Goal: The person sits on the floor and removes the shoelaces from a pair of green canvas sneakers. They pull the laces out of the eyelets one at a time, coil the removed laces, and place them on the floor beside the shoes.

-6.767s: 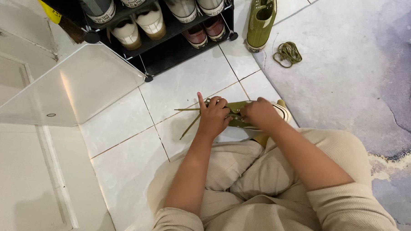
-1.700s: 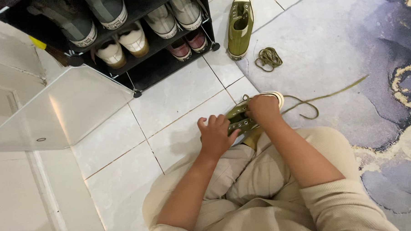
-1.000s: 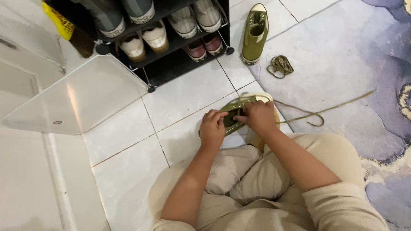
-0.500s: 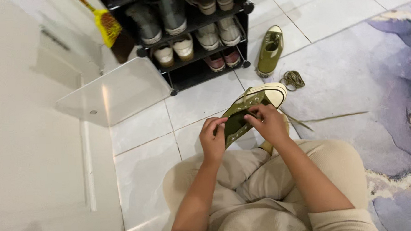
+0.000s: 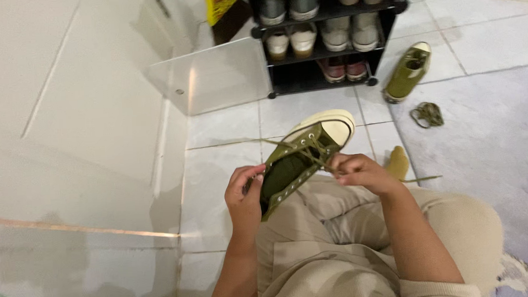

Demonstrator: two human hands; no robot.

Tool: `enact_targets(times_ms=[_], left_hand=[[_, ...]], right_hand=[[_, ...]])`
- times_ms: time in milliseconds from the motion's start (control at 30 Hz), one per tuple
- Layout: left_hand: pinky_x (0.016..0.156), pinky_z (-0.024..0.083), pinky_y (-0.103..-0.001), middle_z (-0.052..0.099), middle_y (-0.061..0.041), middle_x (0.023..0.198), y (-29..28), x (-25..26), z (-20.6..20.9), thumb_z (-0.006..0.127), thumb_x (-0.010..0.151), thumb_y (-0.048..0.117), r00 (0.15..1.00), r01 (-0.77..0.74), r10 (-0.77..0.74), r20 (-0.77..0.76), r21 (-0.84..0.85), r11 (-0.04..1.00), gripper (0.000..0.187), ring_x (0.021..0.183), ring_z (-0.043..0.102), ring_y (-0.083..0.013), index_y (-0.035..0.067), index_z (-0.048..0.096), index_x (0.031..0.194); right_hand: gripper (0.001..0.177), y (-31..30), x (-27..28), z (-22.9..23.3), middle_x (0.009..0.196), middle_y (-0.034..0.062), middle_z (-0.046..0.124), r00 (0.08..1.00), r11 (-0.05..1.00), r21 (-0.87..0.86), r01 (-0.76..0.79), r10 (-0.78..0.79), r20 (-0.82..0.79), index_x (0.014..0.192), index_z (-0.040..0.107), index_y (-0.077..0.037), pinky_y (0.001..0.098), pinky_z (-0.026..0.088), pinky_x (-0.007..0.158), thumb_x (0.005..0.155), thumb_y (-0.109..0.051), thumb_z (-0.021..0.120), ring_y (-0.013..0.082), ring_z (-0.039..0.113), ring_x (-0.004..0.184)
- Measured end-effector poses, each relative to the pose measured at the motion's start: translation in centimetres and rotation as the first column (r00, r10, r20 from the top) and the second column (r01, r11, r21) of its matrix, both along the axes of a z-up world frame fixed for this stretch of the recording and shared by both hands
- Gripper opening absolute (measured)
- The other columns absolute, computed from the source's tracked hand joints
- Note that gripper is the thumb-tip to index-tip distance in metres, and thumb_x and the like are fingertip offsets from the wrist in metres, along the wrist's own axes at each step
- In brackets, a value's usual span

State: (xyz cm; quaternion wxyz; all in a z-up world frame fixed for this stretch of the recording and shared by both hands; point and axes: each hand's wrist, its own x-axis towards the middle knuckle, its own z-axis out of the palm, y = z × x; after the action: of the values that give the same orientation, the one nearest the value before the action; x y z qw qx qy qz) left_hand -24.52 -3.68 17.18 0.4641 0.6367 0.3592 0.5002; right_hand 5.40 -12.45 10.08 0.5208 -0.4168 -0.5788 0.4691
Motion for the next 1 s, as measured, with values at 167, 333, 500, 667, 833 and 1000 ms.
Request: enact_targets(times_ms=[167,333,500,667,833,1000], left_hand=[[0.086,0.051,-0.025,0.069,-0.004,0.102,-1.6,-1.6,0.9,0.064,0.093,-0.001,0.978,-0.068,0.074,-0.194,0.039,0.997,0.019,0.095,0.066,-0.0146,0.003,0.077,0.105],[0.082,0.051,-0.026,0.068,-0.004,0.104,-2.2,-0.8,0.4,0.062,0.095,-0.001,0.986,-0.015,0.010,-0.165,-0.028,0.999,0.019,0.093,0.065,-0.0158,0.004,0.076,0.107],[0.085,0.050,-0.026,0.068,-0.004,0.104,-2.3,0.2,-1.2,0.063,0.094,-0.001,0.983,0.017,-0.022,-0.185,-0.030,0.999,0.021,0.094,0.064,-0.0152,0.005,0.077,0.108],[0.084,0.050,-0.025,0.070,-0.003,0.105,0.1,1.1,-3.9,0.062,0.093,0.000,0.995,-0.004,-0.005,-0.096,-0.092,0.996,0.020,0.094,0.064,-0.0130,0.004,0.076,0.108],[0.084,0.051,-0.029,0.064,0.000,0.111,3.2,-0.1,-5.2,0.059,0.098,0.003,0.962,0.002,0.092,0.259,-0.342,0.940,0.019,0.094,0.059,-0.0143,0.002,0.075,0.107],[0.090,0.048,-0.025,0.065,-0.003,0.108,0.8,1.0,-5.9,0.062,0.097,0.002,1.000,-0.016,0.015,-0.018,-0.073,0.997,0.016,0.100,0.061,-0.0134,0.002,0.074,0.108]], right_hand=[[0.029,0.7,-3.1,0.9,0.101,0.0001,0.069,0.833,0.910,-0.046,0.412,-0.356,0.424,0.080,0.058,-0.011,0.0332,0.044,0.075,0.074,-0.022,0.084,0.0187,0.060,0.089],[0.027,2.2,-8.7,3.6,0.100,0.0030,0.071,0.544,0.791,0.288,0.540,-0.589,0.598,0.091,0.073,-0.013,0.0339,0.052,0.074,0.080,-0.035,0.084,0.0185,0.066,0.090],[0.022,4.1,-10.7,2.8,0.082,0.0016,0.073,0.192,0.765,0.391,0.512,-0.545,0.816,0.078,0.075,-0.013,0.0421,0.051,0.073,0.080,-0.034,0.083,0.0213,0.070,0.082],[0.018,2.2,-6.2,-1.3,0.094,0.0033,0.076,0.471,0.801,0.221,0.557,-0.523,0.710,0.085,0.079,-0.014,0.0388,0.056,0.075,0.078,-0.030,0.080,0.0193,0.072,0.076],[0.031,-3.6,3.2,-1.8,0.095,0.0135,0.078,0.340,0.431,-0.175,0.885,-0.343,0.876,0.099,0.077,-0.012,0.0410,0.056,0.078,0.089,-0.042,0.076,0.0278,0.073,0.085],[0.044,-2.3,0.1,-1.0,0.105,0.0112,0.073,0.336,0.620,0.098,0.778,-0.544,0.769,0.108,0.072,-0.009,0.0399,0.056,0.075,0.080,-0.042,0.083,0.0277,0.070,0.092]])
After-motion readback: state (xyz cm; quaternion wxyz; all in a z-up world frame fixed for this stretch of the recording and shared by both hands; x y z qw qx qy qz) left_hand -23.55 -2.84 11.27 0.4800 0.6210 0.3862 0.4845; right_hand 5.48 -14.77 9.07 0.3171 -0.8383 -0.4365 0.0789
